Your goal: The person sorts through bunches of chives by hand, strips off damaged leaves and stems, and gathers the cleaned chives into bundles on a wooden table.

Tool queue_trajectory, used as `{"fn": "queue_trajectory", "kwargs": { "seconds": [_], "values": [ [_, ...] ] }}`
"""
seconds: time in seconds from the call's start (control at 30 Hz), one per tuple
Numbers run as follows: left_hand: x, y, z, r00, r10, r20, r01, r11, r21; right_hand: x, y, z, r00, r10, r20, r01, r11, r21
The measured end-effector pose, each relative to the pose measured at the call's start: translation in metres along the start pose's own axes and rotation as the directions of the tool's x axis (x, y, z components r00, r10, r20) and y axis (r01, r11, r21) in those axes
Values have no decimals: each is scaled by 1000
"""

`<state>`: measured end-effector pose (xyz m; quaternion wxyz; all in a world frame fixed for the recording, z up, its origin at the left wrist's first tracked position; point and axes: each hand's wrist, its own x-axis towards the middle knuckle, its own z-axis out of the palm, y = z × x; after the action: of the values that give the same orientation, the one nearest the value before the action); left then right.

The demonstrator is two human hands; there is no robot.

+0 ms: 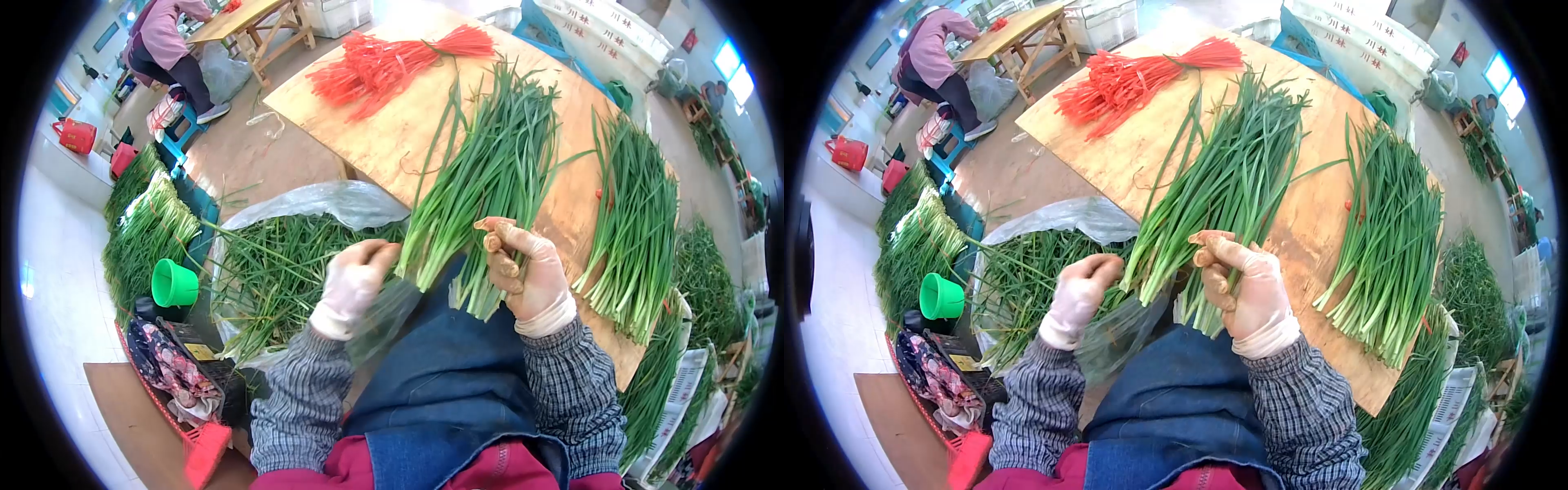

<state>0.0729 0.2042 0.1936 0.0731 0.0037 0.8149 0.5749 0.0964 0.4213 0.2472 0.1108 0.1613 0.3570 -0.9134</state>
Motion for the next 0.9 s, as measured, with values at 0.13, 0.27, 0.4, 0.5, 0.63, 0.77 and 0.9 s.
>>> {"fn": "queue_trajectory", "kwargs": {
  "seconds": [0.13, 0.27, 0.4, 0.5, 0.63, 0.77, 0.9],
  "values": [
    [16, 7, 17, 992, -85, 97, 102, 978, -180, 1, 3, 3, 999, -32, -43, 29, 997, -68],
    [3, 33, 17, 997, 7, -75, -33, 935, -353, 2, 5, 9, 997, -53, -57, 44, 987, -156],
    [-11, 49, 28, 827, 528, -192, -519, 849, 96, 0, 5, 27, 986, -111, -125, 76, 963, -258],
    [-22, 66, 40, 604, 795, -62, -743, 589, 317, -1, 5, 19, 986, -131, -101, 104, 967, -234],
    [-37, 58, 38, 952, 243, 185, -147, 896, -419, -3, 3, -4, 992, -78, -99, 68, 992, -104],
    [-21, 75, 32, 926, -124, 358, 286, 848, -446, -7, 6, -11, 998, -43, -55, 41, 998, -37],
    [-14, 72, 53, 936, -95, 340, 248, 863, -441, -10, 7, -10, 996, -66, -61, 63, 997, -50]
  ]
}}
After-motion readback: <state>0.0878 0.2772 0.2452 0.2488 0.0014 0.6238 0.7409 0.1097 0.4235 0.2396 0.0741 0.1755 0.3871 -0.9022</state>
